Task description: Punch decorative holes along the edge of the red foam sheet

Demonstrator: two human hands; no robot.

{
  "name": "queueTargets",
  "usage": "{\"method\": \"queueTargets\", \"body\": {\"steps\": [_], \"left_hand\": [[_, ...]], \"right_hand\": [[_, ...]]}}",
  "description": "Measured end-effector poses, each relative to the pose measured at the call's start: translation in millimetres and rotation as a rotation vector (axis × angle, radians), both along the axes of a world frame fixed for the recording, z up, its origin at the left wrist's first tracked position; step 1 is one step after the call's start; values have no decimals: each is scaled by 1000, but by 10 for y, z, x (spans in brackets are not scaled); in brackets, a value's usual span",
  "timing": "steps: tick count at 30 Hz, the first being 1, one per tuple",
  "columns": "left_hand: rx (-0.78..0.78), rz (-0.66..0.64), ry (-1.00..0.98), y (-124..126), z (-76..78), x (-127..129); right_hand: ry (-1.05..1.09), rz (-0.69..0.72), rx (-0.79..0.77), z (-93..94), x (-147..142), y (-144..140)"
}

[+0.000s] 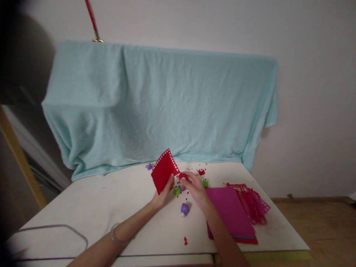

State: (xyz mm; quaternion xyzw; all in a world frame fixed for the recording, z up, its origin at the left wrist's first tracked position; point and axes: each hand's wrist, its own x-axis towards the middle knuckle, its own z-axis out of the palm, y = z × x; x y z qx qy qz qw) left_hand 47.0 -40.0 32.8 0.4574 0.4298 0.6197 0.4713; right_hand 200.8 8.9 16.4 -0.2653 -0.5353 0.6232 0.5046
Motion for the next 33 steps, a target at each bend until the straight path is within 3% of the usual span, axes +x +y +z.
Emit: {"method": "queueTargets", "body": {"steps": [5, 11, 33], "left_hand": [[-64, -31, 7, 52, -138, 37], [-37, 55, 13, 114, -234, 43], [47, 39, 33, 90, -182, 33]], "right_hand": [[-2, 26, -8, -50, -11, 6], [-40, 31, 15, -38, 4, 10], [-51, -7, -27, 32, -3, -22]]}}
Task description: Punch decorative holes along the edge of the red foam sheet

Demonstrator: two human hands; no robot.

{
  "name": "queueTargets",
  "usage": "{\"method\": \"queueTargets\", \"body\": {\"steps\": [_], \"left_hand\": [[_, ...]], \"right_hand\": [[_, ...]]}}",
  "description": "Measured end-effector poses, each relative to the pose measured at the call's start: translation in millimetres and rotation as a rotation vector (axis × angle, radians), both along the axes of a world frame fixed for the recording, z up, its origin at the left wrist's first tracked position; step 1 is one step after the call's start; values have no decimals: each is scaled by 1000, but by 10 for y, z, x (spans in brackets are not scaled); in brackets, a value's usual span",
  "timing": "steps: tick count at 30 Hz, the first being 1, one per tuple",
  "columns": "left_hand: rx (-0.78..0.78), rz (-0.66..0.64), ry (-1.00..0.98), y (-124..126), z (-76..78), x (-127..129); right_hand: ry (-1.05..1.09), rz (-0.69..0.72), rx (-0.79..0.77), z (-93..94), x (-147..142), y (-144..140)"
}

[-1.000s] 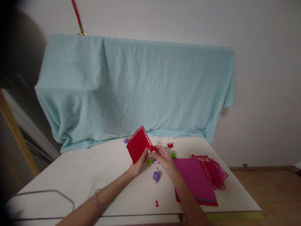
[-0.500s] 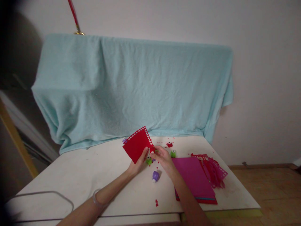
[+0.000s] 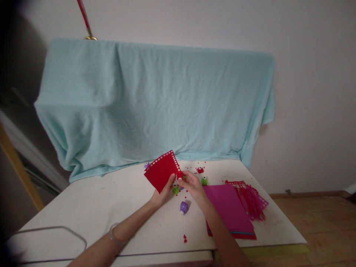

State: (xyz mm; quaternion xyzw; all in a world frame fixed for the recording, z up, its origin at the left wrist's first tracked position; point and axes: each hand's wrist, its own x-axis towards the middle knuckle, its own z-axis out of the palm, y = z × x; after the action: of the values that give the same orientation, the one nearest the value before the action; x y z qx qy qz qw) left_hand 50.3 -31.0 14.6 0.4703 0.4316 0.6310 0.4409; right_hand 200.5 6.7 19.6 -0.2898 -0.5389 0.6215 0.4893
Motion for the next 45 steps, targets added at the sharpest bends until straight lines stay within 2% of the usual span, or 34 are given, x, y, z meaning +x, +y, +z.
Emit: {"method": "queueTargets", "body": {"steps": [17, 29, 32, 45], "left_hand": [[67, -7, 33, -27, 84, 7], [-82, -60, -48, -5, 5, 0], [-79, -71, -50, 2, -13, 4], [-39, -147, 104, 11, 37, -9]], "right_hand": [[-4, 23, 46, 5, -1, -5], [-56, -11, 0, 18, 11, -9], [-49, -18, 8, 26, 6, -13], [-14, -50, 45, 6, -16, -4]]}}
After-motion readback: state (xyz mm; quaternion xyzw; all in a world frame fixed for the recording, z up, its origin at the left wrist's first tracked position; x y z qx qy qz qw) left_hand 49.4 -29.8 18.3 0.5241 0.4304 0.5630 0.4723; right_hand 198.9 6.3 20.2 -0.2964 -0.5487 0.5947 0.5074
